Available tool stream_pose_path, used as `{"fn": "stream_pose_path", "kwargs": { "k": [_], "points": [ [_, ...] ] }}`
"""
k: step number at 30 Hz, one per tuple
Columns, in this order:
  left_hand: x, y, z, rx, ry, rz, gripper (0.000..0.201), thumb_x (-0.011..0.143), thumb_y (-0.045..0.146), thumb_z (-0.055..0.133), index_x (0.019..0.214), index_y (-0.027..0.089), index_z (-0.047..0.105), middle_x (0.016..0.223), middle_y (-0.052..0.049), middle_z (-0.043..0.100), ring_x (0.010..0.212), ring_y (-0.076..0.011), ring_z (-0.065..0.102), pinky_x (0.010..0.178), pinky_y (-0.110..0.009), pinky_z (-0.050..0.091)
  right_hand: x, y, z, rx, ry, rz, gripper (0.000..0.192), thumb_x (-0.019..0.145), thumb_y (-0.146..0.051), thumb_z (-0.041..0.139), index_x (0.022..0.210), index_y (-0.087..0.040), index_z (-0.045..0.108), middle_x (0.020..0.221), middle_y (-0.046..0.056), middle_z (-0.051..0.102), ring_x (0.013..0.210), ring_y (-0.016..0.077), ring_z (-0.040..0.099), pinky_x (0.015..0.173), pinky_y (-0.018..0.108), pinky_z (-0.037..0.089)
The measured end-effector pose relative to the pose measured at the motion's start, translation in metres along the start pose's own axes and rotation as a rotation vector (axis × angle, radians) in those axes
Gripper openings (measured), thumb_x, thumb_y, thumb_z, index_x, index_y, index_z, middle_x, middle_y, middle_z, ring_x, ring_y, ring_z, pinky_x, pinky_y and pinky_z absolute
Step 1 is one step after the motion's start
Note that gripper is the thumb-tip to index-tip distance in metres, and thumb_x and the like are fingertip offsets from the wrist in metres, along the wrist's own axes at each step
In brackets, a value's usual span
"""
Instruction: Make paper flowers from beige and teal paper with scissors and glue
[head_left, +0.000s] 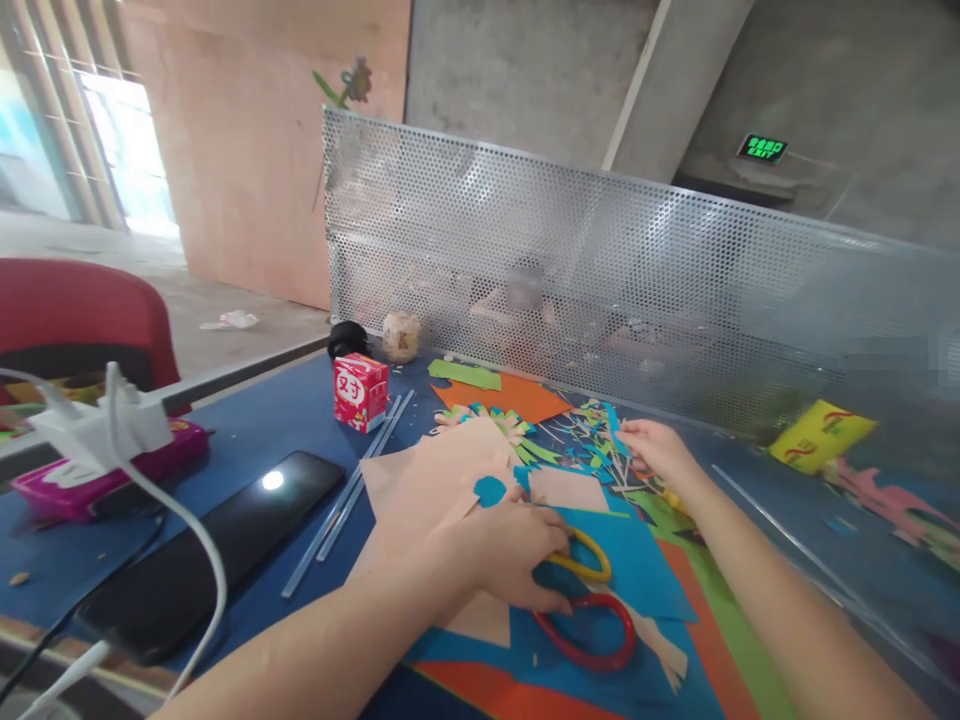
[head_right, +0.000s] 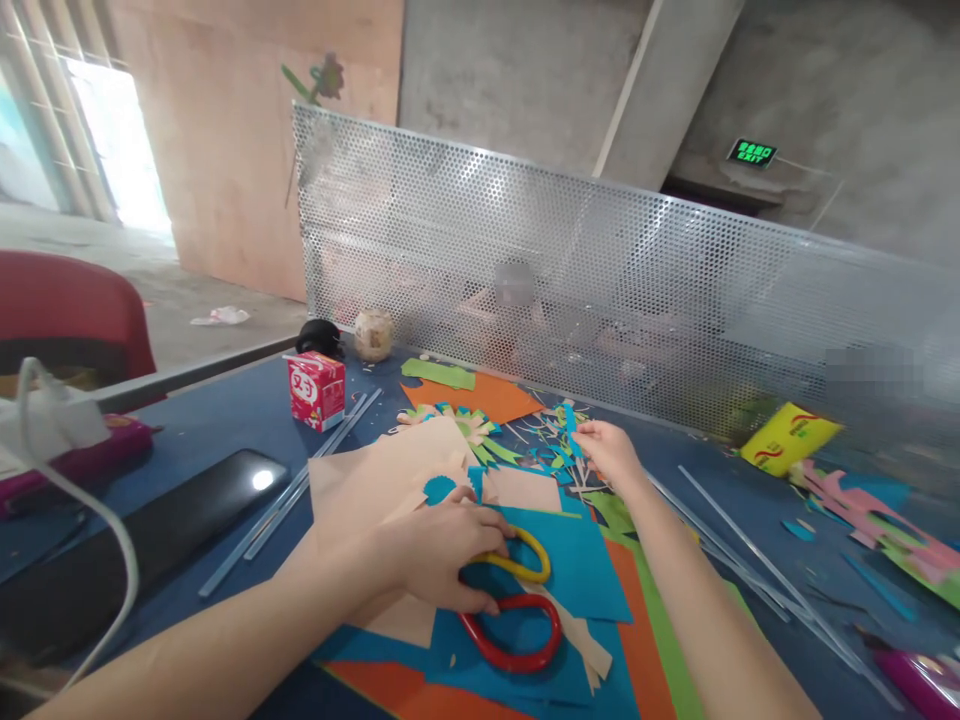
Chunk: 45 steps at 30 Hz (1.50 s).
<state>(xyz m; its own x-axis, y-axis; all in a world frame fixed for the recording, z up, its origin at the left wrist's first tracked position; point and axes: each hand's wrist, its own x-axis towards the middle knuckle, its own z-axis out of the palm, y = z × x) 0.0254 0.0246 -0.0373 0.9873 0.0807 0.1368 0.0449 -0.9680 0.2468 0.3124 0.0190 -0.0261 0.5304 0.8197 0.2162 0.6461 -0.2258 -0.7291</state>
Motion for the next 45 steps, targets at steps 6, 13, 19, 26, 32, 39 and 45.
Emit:
{"fn": "stream_pose_path", "kwargs": {
  "k": [6, 13, 19, 26, 32, 39, 45],
  "points": [
    [-0.001, -0.001, -0.001, -0.02, 0.005, 0.012, 0.043, 0.076, 0.052, 0.056, 0.102, 0.018, 0.061, 0.124, -0.008, 0.057, 0.103, -0.0254, 0.057, 0.096, -0.041, 0.034, 0.009, -0.003, -0.014, -0.429, 0.11, -0.061, 0.034, 0.068, -0.02, 0.058, 0.1, -0.01, 0.063, 0.103, 0.02, 0.067, 0.093, 0.0305, 0.063, 0.074, 0.036, 0.048],
    [0.0, 0.0, -0.001, 0.022, 0.0, 0.02, 0.041, 0.076, 0.051, 0.056, 0.1, 0.019, 0.06, 0.119, -0.007, 0.06, 0.097, -0.0262, 0.059, 0.088, -0.041, 0.037, -0.026, -0.006, 0.014, -0.751, -0.229, -0.33, 0.02, 0.062, -0.011, 0.066, 0.077, -0.025, 0.067, 0.088, 0.001, 0.072, 0.095, 0.0244, 0.062, 0.083, 0.035, 0.037],
    [0.001, 0.001, -0.002, 0.037, -0.009, 0.007, 0.041, 0.076, 0.051, 0.056, 0.099, 0.018, 0.06, 0.118, -0.008, 0.06, 0.096, -0.0254, 0.06, 0.087, -0.04, 0.037, -0.029, -0.004, 0.018, -0.876, -0.272, -0.358, 0.028, 0.07, -0.011, 0.061, 0.095, -0.023, 0.064, 0.091, 0.004, 0.072, 0.096, 0.0234, 0.062, 0.083, 0.036, 0.032],
    [0.001, -0.002, 0.003, 0.055, 0.018, 0.035, 0.043, 0.077, 0.053, 0.053, 0.1, 0.017, 0.061, 0.116, -0.009, 0.061, 0.097, -0.0261, 0.059, 0.09, -0.04, 0.036, -0.033, -0.006, 0.014, -0.833, -0.196, -0.345, 0.027, 0.071, -0.007, 0.052, 0.091, -0.02, 0.066, 0.085, 0.007, 0.072, 0.093, 0.0242, 0.062, 0.081, 0.034, 0.035],
    [0.0, -0.001, 0.004, 0.043, 0.013, 0.023, 0.043, 0.077, 0.051, 0.055, 0.102, 0.018, 0.06, 0.117, -0.009, 0.061, 0.096, -0.0264, 0.059, 0.089, -0.043, 0.036, -0.023, -0.008, -0.011, -0.573, -0.094, -0.164, 0.021, 0.074, -0.014, 0.051, 0.086, -0.02, 0.066, 0.084, 0.005, 0.074, 0.08, 0.0199, 0.068, 0.066, 0.024, 0.047],
    [0.001, 0.0, 0.002, 0.042, 0.006, 0.007, 0.04, 0.075, 0.05, 0.056, 0.096, 0.017, 0.061, 0.102, -0.009, 0.065, 0.087, -0.0256, 0.061, 0.085, -0.042, 0.039, -0.024, -0.005, -0.011, -0.306, -0.104, -0.023, 0.019, 0.071, -0.017, 0.053, 0.084, -0.013, 0.066, 0.064, 0.007, 0.072, 0.063, 0.0194, 0.068, 0.055, 0.024, 0.048],
    [0.0, 0.004, -0.005, 0.027, -0.045, -0.027, 0.038, 0.073, 0.047, 0.06, 0.096, 0.017, 0.062, 0.1, -0.008, 0.066, 0.089, -0.0249, 0.061, 0.088, -0.04, 0.037, -0.032, -0.012, -0.003, -0.177, -0.116, -0.016, 0.013, 0.066, -0.017, 0.056, 0.074, -0.016, 0.066, 0.057, 0.003, 0.07, 0.057, 0.0185, 0.066, 0.053, 0.024, 0.047]
  ]
}}
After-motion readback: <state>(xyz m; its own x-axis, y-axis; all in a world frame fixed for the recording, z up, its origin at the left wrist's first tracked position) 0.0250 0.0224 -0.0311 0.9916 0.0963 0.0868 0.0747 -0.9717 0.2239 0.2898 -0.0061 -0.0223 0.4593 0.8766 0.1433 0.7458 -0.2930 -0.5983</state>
